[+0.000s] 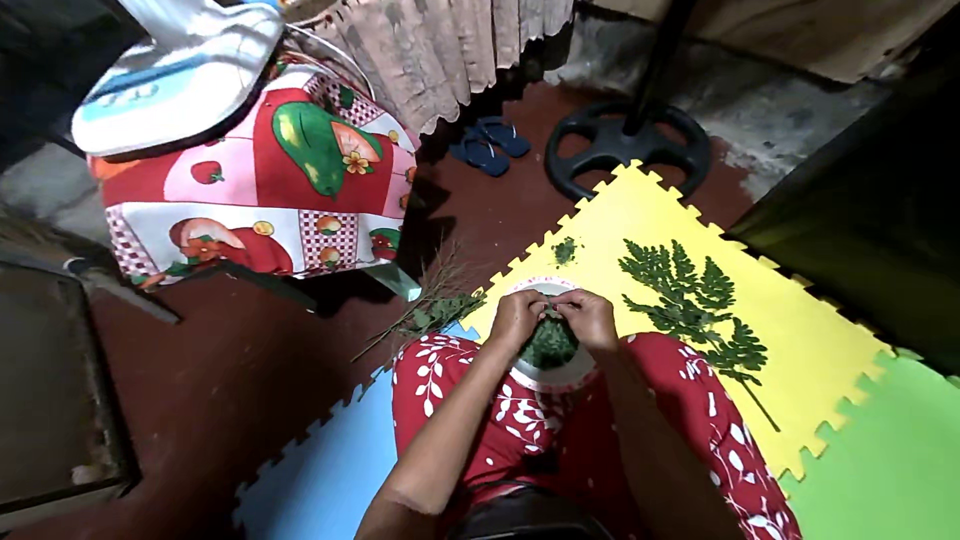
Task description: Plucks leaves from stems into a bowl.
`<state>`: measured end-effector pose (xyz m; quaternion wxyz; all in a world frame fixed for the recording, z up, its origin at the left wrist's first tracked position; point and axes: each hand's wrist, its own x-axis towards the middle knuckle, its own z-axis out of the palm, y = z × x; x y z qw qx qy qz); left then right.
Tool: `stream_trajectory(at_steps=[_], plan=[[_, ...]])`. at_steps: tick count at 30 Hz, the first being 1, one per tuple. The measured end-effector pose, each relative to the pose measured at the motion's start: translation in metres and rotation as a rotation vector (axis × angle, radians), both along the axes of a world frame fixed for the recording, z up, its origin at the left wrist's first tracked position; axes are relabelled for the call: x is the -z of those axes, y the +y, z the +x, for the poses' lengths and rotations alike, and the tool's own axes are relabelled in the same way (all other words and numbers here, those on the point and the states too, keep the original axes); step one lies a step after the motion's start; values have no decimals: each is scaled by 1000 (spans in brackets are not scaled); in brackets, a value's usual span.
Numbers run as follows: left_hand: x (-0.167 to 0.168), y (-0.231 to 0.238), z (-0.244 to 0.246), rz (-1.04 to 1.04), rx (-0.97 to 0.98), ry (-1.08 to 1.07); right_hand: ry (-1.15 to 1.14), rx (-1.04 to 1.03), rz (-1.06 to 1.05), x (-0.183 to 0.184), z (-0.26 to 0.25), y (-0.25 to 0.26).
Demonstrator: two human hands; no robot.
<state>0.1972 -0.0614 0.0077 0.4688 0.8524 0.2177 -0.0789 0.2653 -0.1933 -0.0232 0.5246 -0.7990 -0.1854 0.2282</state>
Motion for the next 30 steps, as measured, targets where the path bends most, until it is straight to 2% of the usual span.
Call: stream_trajectory(at_steps=[2, 5, 8, 14, 17, 24, 26, 30], plan=[[7, 2, 0, -86, -19, -60, -25, 11, 16, 2, 0, 0], [20, -2, -1, -346, -186, -153, 131, 67, 127, 8, 1, 2], [23, -5, 0, -482, -317, -182, 238, 86, 196, 8, 4, 1], [15, 9, -4, -390, -324, -126, 225, 120, 128, -1, 10, -6], [19, 26, -9, -357, -330, -79, 283, 201, 209, -1, 18, -12], [32, 11, -10, -71, 96, 130, 358, 198, 264, 7, 13, -3], [30, 6, -8, -102, 54, 78, 373, 198, 259, 7, 13, -4], [29, -8, -5, -241, -135, -157, 372, 198, 274, 10, 11, 0]])
